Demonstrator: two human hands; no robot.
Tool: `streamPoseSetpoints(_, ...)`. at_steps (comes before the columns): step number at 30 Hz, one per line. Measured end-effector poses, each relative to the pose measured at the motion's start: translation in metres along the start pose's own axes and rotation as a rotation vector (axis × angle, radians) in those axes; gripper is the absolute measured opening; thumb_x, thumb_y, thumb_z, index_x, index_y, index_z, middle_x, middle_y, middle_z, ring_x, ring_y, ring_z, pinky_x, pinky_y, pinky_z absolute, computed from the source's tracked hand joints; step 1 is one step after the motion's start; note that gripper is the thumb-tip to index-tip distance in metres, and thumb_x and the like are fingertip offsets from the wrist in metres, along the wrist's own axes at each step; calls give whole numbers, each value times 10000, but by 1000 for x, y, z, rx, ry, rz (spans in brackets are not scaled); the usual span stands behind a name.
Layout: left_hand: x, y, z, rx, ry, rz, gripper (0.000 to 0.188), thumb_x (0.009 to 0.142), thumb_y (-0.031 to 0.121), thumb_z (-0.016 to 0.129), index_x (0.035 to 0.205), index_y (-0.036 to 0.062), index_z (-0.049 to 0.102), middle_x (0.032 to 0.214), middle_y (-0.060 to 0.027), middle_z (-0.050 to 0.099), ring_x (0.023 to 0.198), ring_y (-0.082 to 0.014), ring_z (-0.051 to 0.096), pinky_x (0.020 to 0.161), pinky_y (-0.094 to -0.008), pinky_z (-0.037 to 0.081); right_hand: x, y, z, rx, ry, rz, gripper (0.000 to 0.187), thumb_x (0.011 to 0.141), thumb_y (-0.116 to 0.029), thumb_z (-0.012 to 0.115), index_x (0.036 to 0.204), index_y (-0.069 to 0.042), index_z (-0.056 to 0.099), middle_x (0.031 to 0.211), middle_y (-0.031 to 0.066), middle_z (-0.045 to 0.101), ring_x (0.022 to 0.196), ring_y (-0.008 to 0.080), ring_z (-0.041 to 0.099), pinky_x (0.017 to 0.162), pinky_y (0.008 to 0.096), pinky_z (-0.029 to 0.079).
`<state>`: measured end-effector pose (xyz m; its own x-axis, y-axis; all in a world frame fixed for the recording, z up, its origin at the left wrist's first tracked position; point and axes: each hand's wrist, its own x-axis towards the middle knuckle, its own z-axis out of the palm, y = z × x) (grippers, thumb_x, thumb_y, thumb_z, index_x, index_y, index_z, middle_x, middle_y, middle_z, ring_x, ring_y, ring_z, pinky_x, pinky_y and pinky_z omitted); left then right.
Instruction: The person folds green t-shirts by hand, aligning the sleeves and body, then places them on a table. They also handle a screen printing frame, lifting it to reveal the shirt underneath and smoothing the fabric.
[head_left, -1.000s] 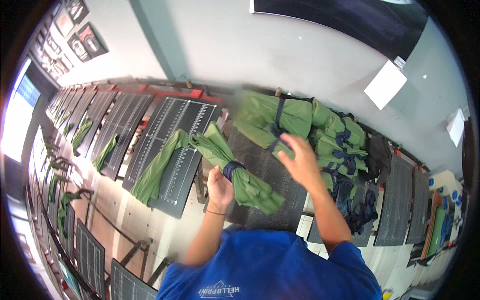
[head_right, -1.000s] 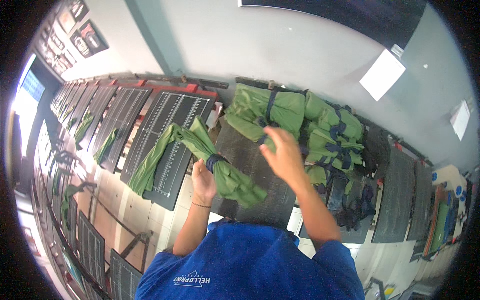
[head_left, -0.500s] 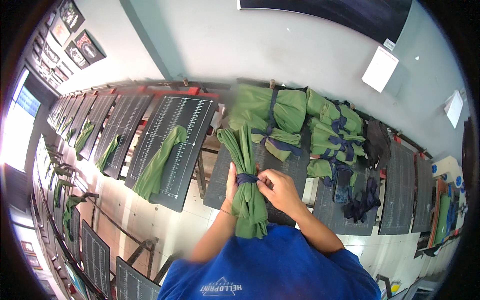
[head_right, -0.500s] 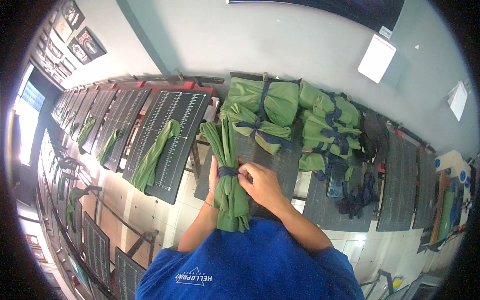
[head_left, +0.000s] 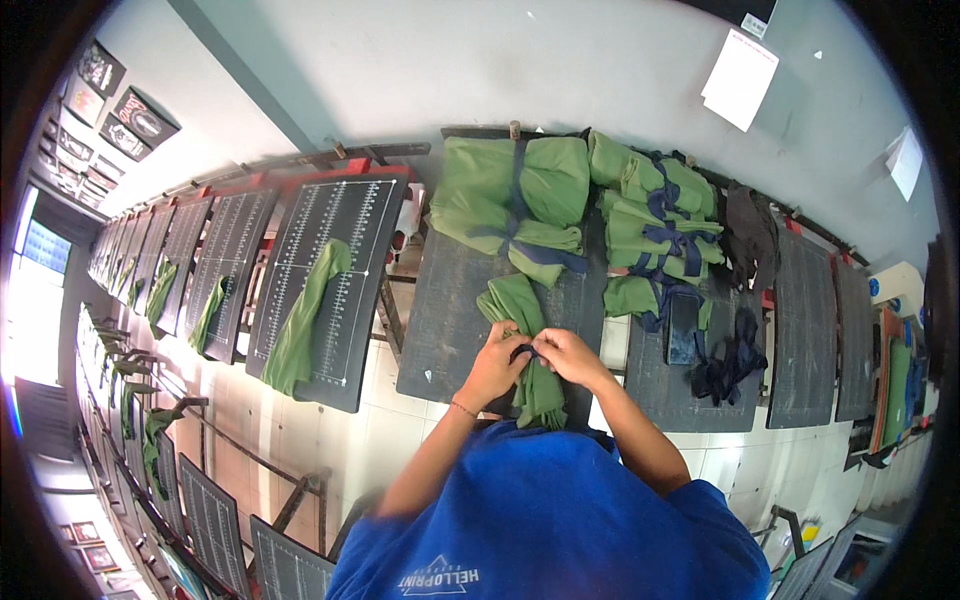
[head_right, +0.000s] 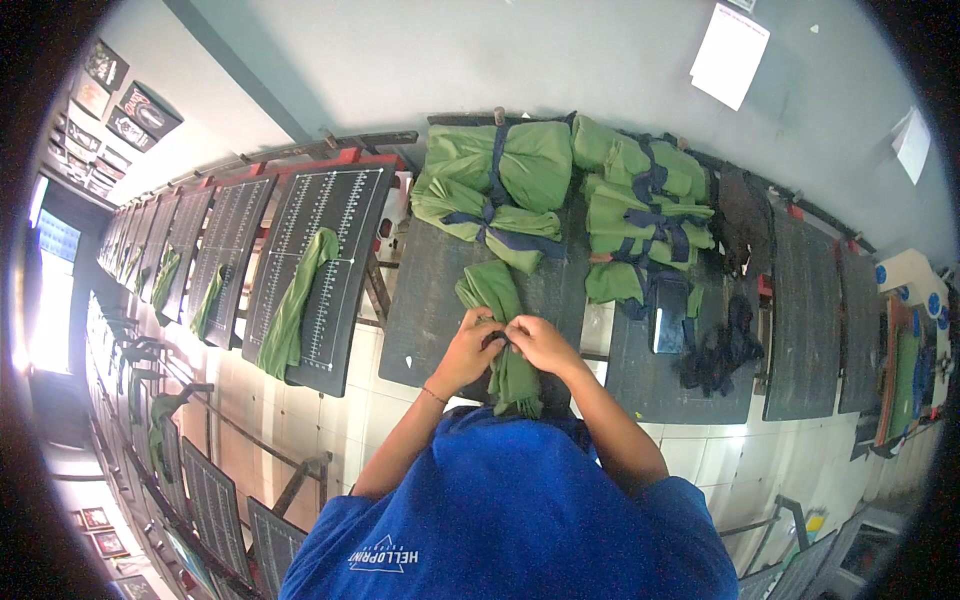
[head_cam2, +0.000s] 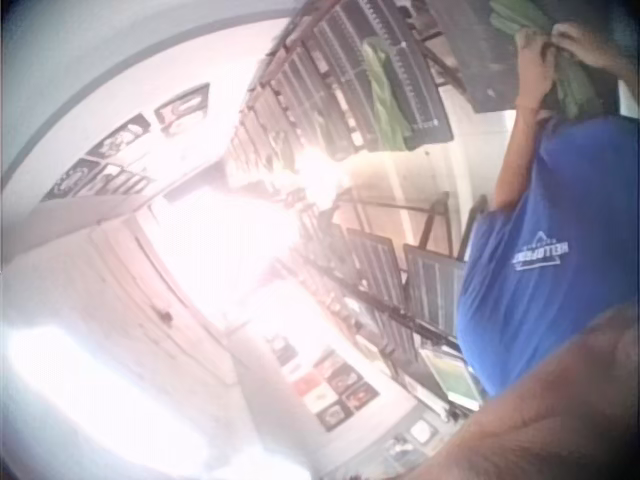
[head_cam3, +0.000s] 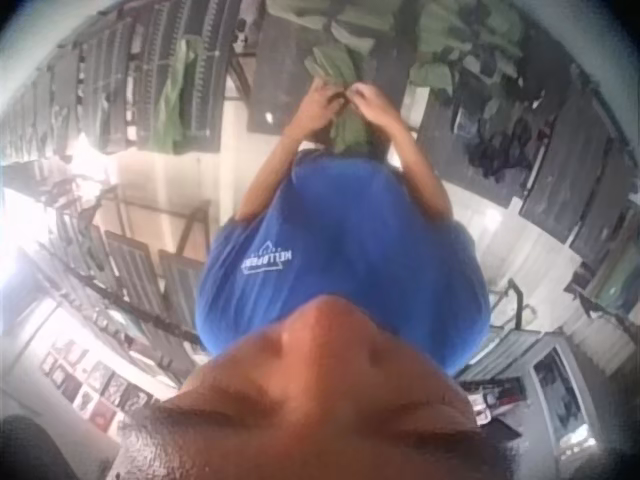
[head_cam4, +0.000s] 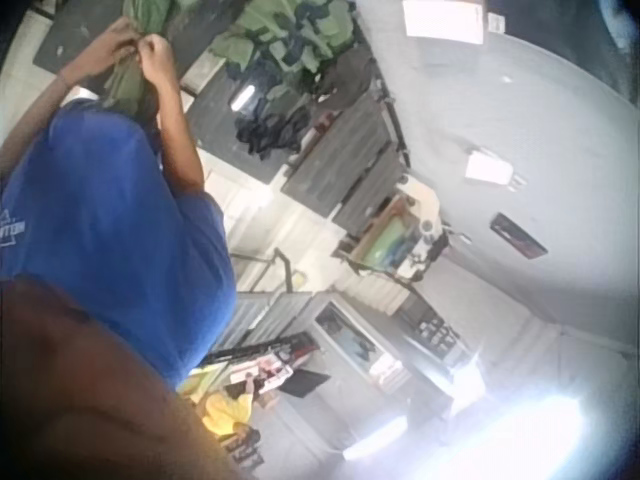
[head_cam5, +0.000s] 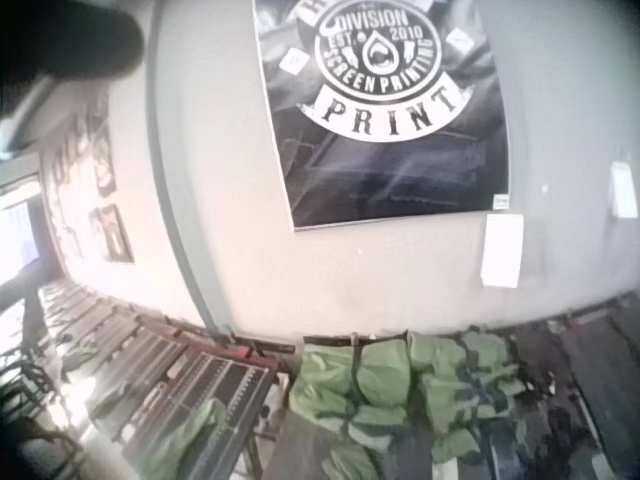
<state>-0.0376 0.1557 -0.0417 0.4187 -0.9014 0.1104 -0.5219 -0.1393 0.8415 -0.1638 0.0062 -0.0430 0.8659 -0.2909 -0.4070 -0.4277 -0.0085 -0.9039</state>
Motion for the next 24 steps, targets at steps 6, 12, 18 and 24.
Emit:
streamPoseSetpoints(6,-8,-46,8,5,413,-288,139,887,124,584,896,-13,600,898,-127,590,746,-220,563,673,-330,480,-25,-36,-52,-237,-224,253,307,957,-321,586,994,-19,621,696,25,613,569,87,530,522,257,432)
streamPoseSetpoints(12,-11,-45,-28,-622,453,-627,268,1014,223,471,946,11,619,875,-39,620,784,-132,554,722,-320,468,-45,-17,-83,140,-19,43,198,955,-201,578,1043,-30,626,789,30,631,676,86,579,590,230,461)
streamPoseSetpoints(18,-43,-73,-11,-582,328,-648,298,1028,305,436,1104,73,607,929,-12,613,730,-94,512,670,-244,443,-12,-15,22,-293,99,-309,386,862,-227,679,1201,-65,591,1055,131,653,833,270,668,780,368,522)
streamPoseSetpoints(24,-38,-25,-30,-1051,429,-657,289,1027,406,434,1058,120,460,887,-109,659,717,-185,657,570,-293,518,1,-13,39,-438,220,-287,225,861,-176,651,1029,-48,574,921,123,616,889,298,632,740,398,506)
